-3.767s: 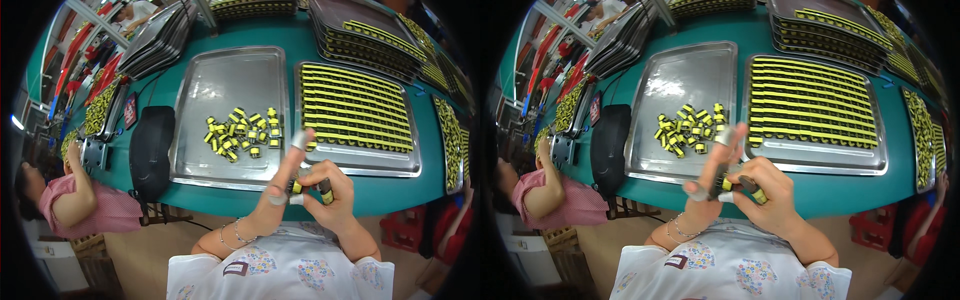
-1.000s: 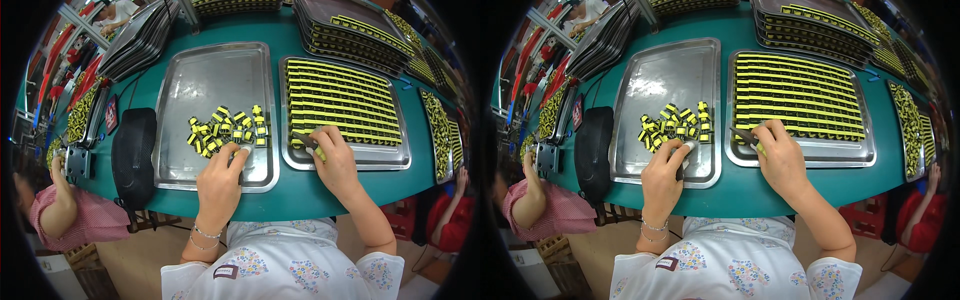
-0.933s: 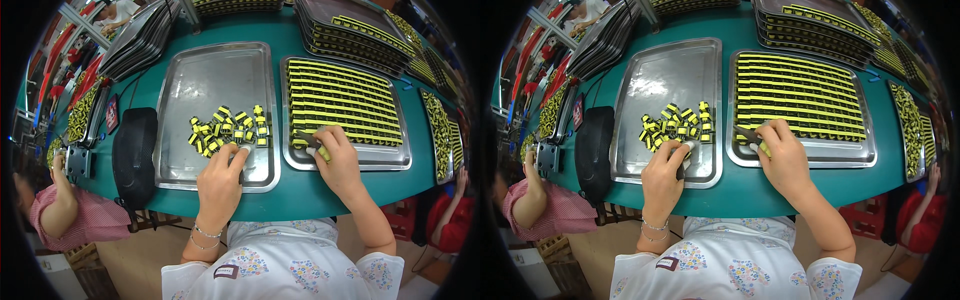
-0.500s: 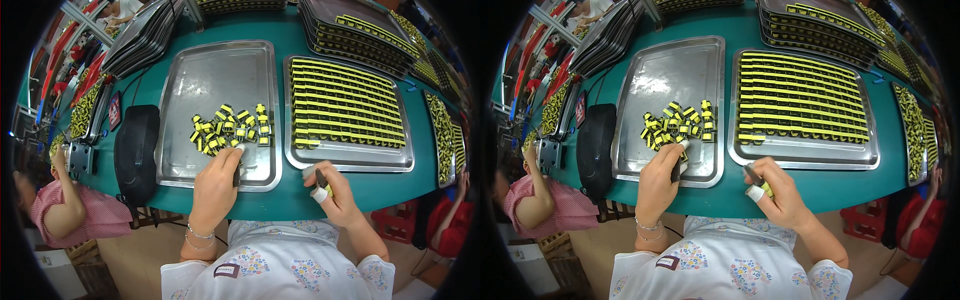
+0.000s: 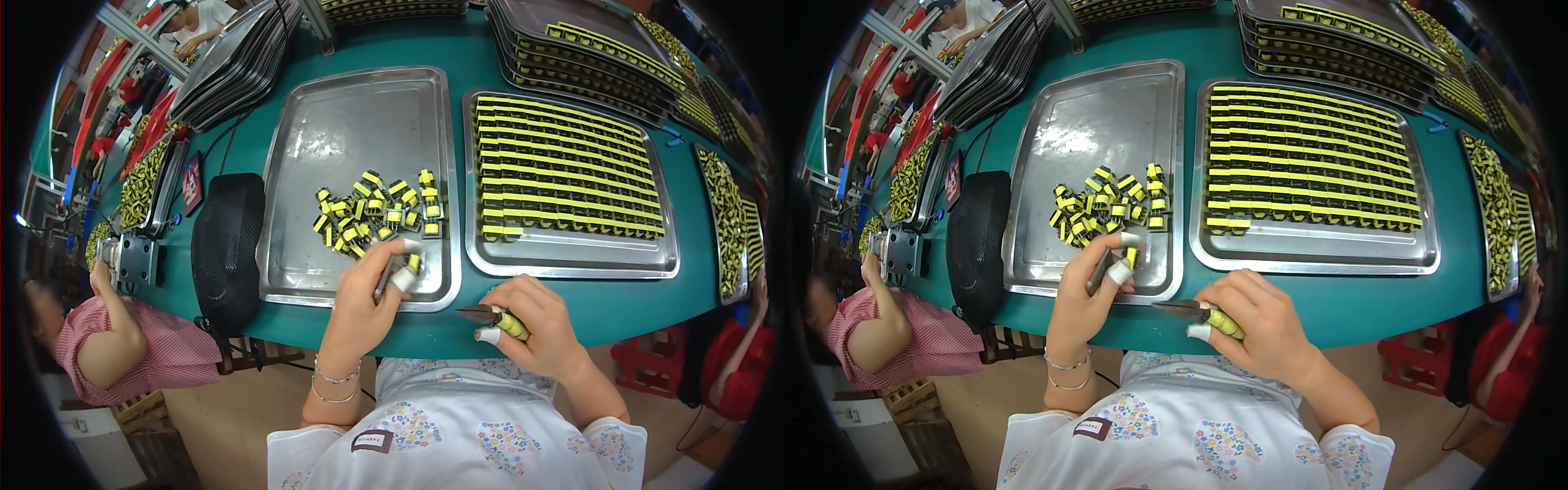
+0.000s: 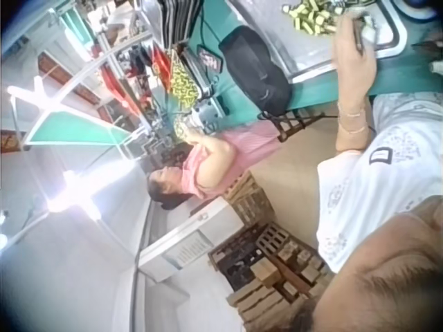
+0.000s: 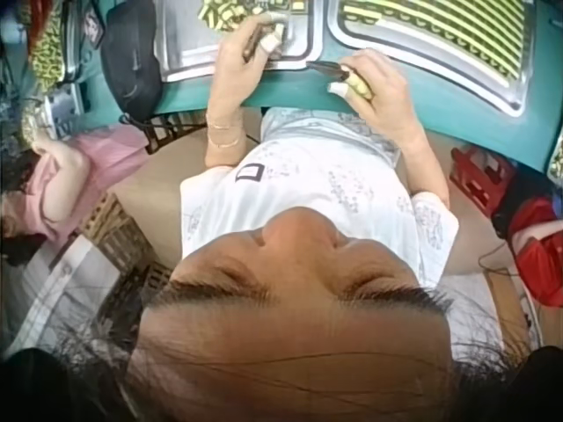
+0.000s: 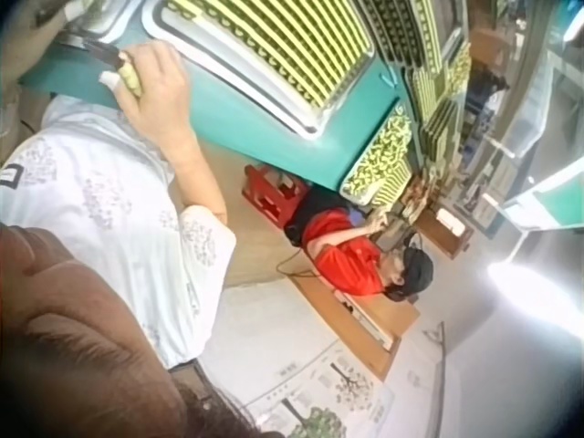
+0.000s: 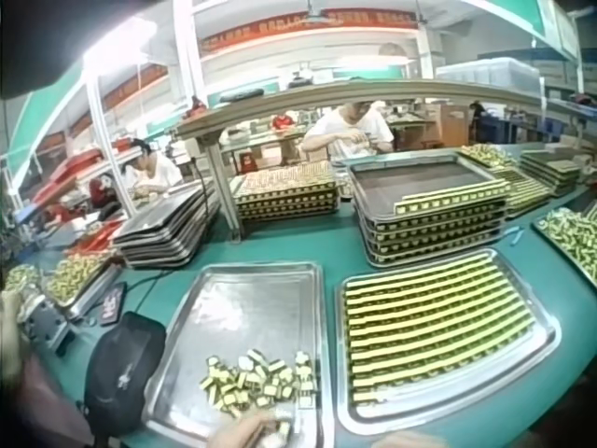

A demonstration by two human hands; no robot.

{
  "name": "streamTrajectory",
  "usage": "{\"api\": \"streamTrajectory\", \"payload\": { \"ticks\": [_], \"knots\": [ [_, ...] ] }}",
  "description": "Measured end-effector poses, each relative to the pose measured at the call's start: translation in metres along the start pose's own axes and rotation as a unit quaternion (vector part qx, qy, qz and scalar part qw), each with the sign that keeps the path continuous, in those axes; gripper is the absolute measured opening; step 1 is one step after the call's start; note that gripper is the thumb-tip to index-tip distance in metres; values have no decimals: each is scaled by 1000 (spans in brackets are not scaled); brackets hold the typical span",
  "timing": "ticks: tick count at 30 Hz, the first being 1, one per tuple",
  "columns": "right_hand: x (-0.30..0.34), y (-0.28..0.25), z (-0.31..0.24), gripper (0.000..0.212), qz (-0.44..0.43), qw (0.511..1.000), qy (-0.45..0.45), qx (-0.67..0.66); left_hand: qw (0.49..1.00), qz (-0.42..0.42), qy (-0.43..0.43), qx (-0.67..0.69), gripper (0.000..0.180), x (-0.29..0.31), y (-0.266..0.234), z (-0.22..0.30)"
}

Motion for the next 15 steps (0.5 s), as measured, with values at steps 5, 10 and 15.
{"api": "streamTrajectory", "payload": {
  "ticks": [5, 10, 15],
  "knots": [
    [-8, -5, -11, 30, 8, 997, -26, 72, 870, -92, -139, 465, 38, 1, 30, 16],
    [-10, -17, -12, 32, 47, 990, -32, 132, 870, -81, -111, 474, 39, 0, 41, 12],
    [-7, -22, -9, 33, 63, 986, 5, 154, 831, -66, -165, 527, 36, -2, 46, 7]
  ]
}}
Point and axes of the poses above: each hand's wrist, its own x-axis away from the middle knuckle, its own y-axis out of the palm, z = x × y, the point moved 6 cm from there along -x, towards the middle knuckle, and after that the axes turned 1 degree about y, right-handed, at the moved point
